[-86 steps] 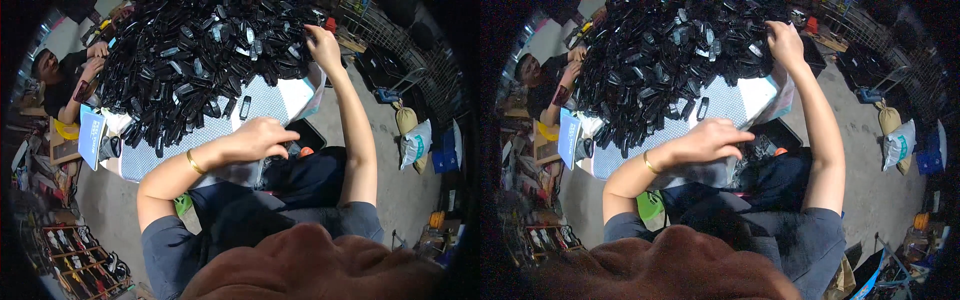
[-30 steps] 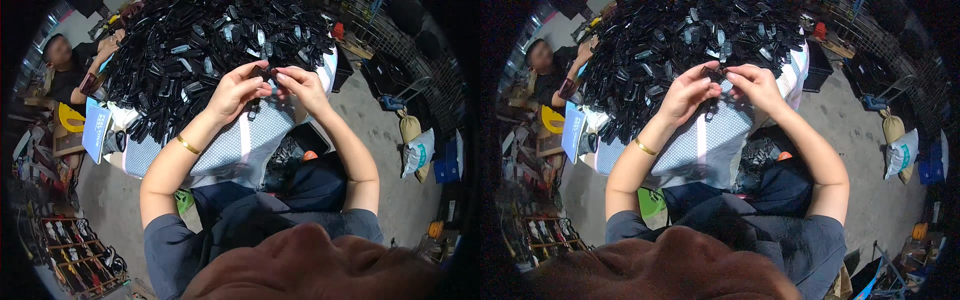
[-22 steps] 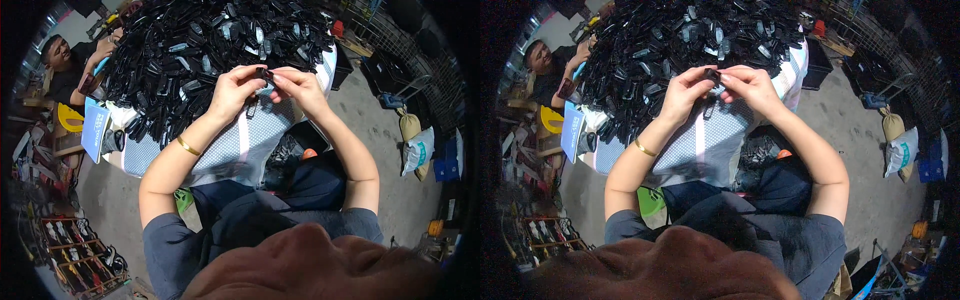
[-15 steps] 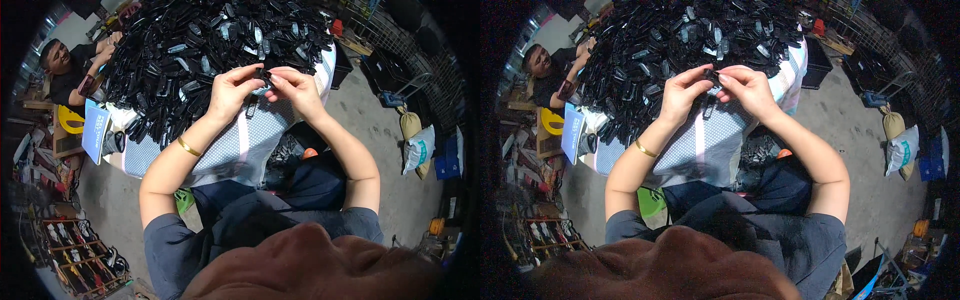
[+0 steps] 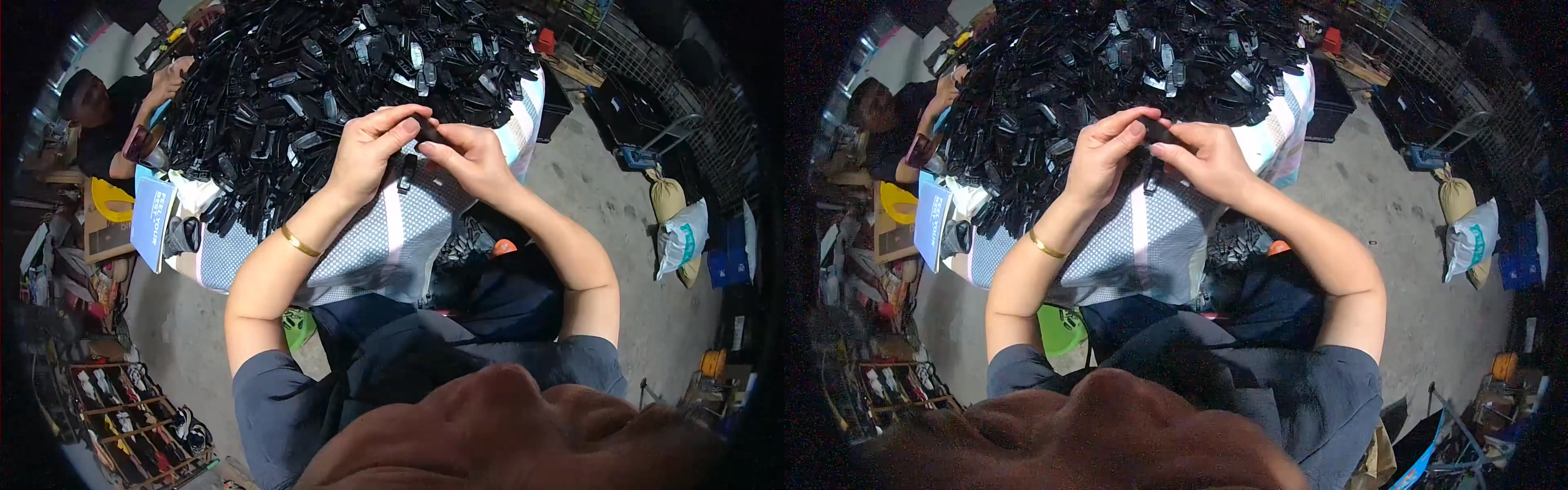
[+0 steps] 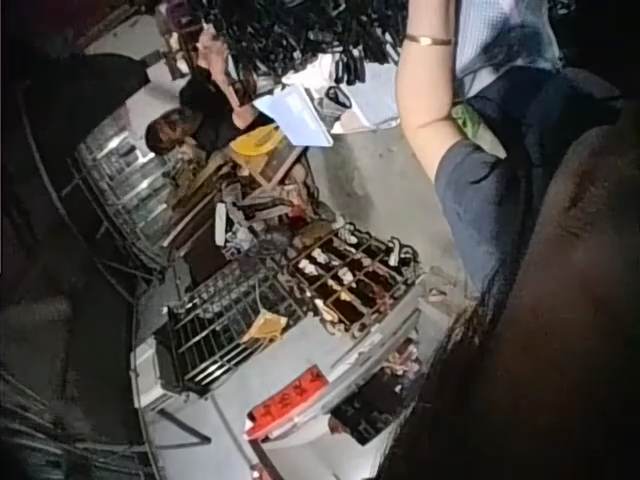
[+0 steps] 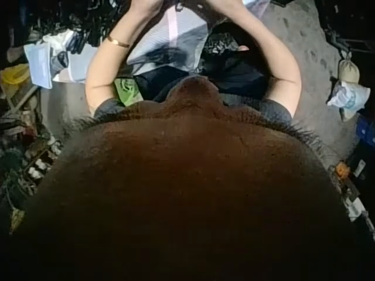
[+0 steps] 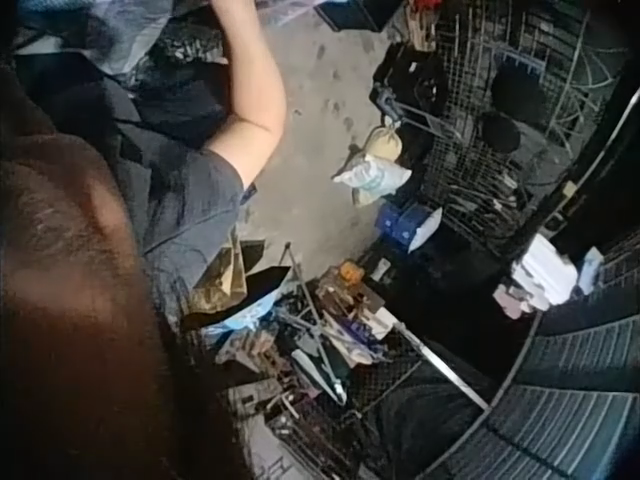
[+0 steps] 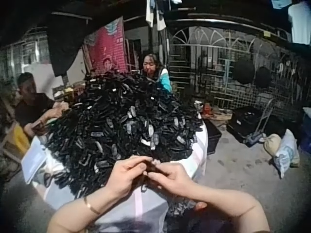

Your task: Sorting through a large pile of small black plastic components on a table in a workshop setting.

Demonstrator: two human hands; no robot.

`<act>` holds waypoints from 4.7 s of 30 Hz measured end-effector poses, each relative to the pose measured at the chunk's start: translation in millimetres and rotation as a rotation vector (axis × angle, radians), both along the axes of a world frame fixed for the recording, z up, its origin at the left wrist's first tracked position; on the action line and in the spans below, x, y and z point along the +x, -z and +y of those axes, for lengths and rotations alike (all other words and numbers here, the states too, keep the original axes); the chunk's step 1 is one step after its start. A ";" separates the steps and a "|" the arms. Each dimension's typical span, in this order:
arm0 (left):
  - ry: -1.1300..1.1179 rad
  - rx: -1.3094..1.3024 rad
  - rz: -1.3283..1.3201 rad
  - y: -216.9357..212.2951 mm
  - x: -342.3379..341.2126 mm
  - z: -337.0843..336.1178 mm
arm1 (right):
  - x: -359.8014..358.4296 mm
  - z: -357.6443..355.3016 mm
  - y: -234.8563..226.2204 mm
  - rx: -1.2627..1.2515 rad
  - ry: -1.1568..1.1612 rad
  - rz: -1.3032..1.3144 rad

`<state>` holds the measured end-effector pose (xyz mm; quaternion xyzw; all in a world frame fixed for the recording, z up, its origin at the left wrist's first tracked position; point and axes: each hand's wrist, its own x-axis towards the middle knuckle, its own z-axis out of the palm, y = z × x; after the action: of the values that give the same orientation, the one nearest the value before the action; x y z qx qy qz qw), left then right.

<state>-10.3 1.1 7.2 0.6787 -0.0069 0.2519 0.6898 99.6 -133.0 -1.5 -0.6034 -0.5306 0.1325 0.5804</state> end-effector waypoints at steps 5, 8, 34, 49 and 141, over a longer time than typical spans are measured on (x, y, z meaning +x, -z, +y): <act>0.079 -0.162 0.094 8.1 2.1 2.4 | 9.5 -3.0 6.1 -0.094 0.052 -0.017; 0.093 0.141 0.264 5.8 0.6 -10.8 | 57.8 -20.5 -20.9 -0.446 -0.231 -0.395; 0.112 -0.263 0.126 -0.7 3.2 -0.5 | 37.2 1.3 3.8 -0.249 -0.220 0.239; -0.112 0.532 -0.446 12.3 1.6 18.4 | 25.0 7.9 25.7 -0.056 -0.006 -0.964; -0.458 0.964 0.253 3.3 -34.3 0.4 | 36.6 40.5 -7.1 -0.043 -0.075 -0.285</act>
<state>-44.6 1.5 4.0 0.9271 0.1094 0.2802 0.2237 136.2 -92.6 5.7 -0.6081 -0.6269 0.0783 0.4806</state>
